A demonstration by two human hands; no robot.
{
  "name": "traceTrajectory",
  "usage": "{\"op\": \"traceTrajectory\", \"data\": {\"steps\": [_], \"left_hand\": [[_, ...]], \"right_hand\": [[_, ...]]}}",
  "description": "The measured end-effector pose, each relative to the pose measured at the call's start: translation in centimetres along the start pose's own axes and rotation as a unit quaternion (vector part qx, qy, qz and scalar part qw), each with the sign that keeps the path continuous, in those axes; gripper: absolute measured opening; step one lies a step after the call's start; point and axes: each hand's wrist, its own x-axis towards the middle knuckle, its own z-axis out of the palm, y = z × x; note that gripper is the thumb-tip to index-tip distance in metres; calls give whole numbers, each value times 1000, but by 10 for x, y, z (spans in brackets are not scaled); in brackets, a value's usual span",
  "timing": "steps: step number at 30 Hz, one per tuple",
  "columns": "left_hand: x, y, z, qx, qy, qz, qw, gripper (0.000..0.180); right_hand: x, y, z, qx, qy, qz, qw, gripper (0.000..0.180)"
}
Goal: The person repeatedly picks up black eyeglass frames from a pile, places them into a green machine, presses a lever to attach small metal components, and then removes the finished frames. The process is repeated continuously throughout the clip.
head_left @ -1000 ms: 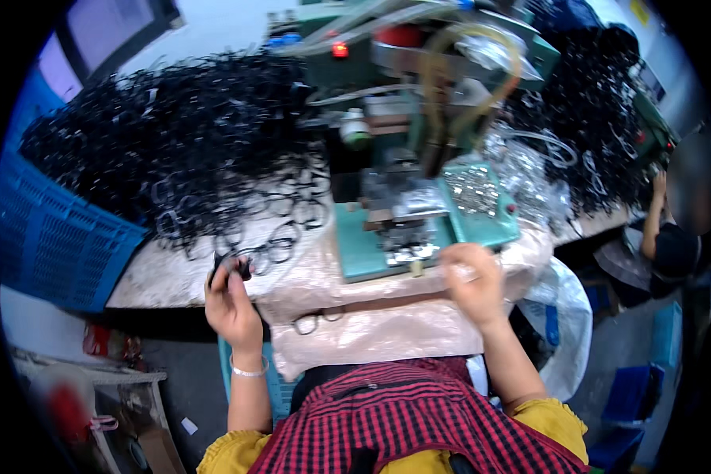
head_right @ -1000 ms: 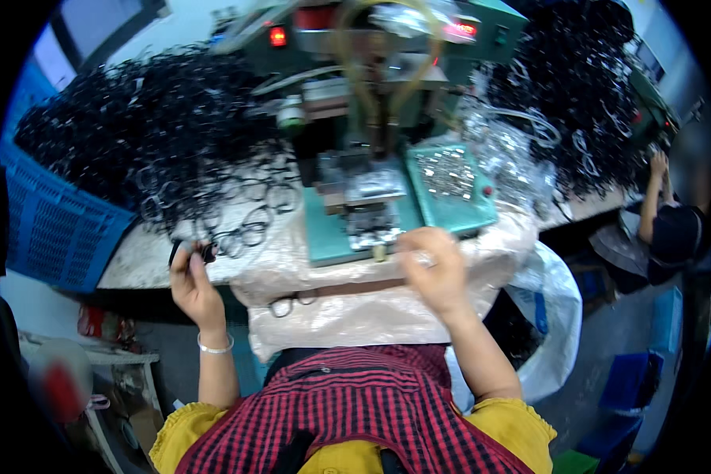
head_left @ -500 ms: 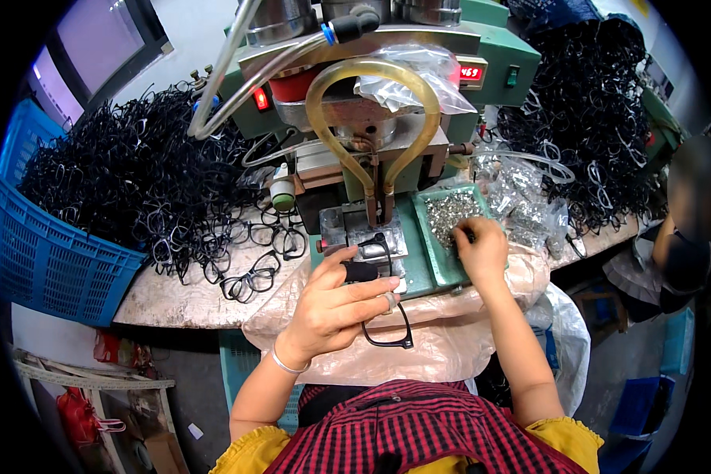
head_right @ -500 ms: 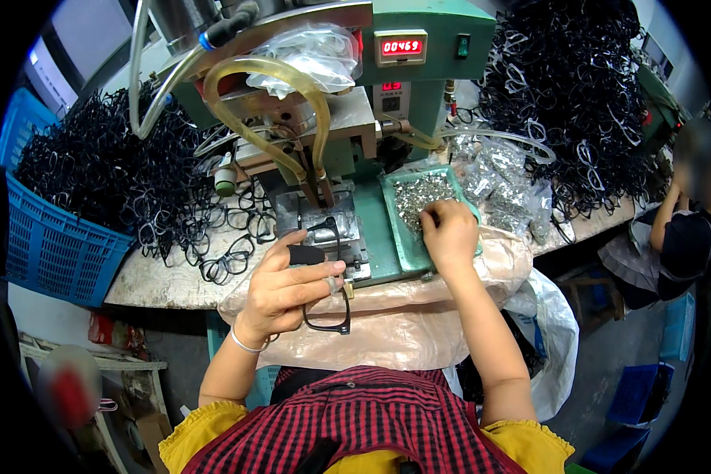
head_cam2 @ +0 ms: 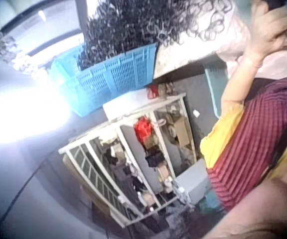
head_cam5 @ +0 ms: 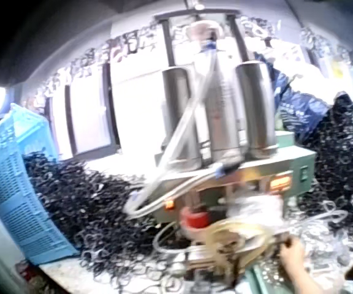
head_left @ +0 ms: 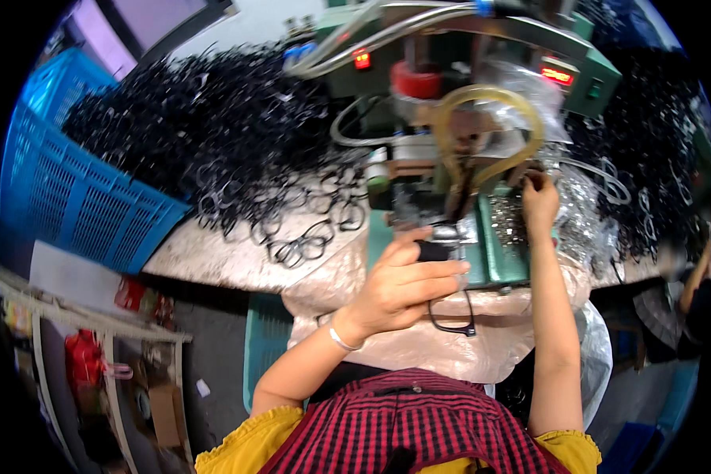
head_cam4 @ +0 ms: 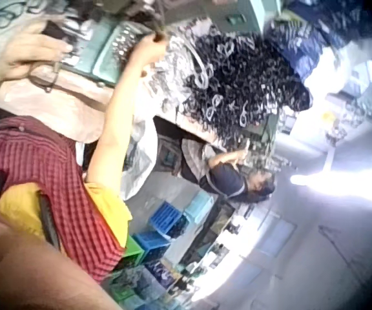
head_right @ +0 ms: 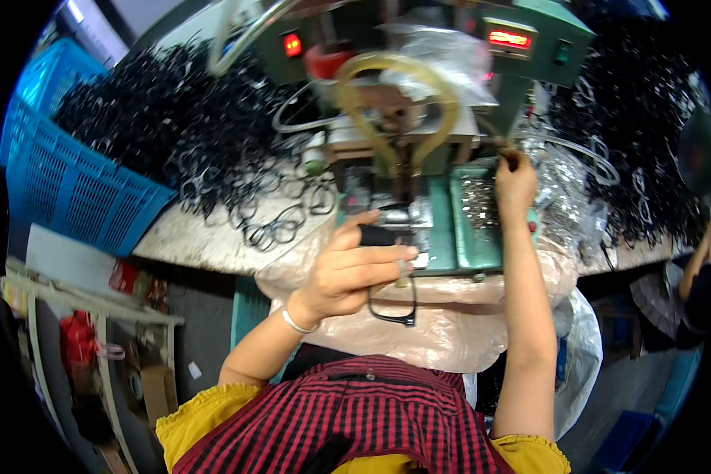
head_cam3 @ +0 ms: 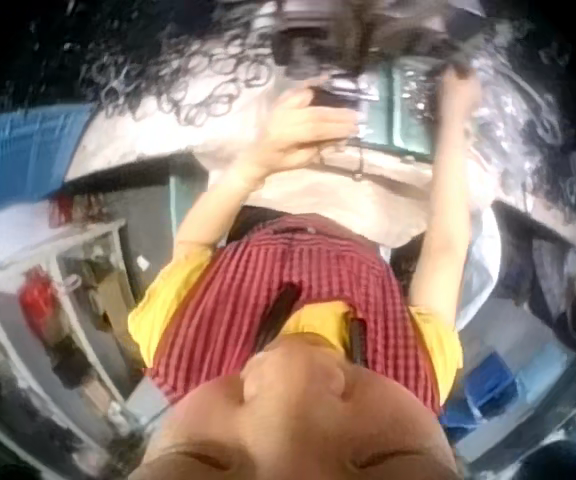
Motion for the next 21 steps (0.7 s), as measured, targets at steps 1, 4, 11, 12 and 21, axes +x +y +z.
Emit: {"op": "traceTrajectory", "data": {"steps": [1,4,11,12,21], "left_hand": [[-8,0,7,25,18,13,999,25],[-54,29,6,18,62,-122,990,35],[-119,-17,-91,186,246,-347,885,27],[-112,-22,-105,215,192,-334,897,25],[-148,-127,-61,435,-78,-462,769,38]], "right_hand": [[-9,-3,1,10,2,-13,1000,19],[-36,7,-4,69,-101,-6,992,19],[-44,-45,-11,-56,-83,-258,961,12],[-43,-48,-8,-84,-119,-277,950,9],[-73,-51,-75,-4,-36,-153,988,10]]}}
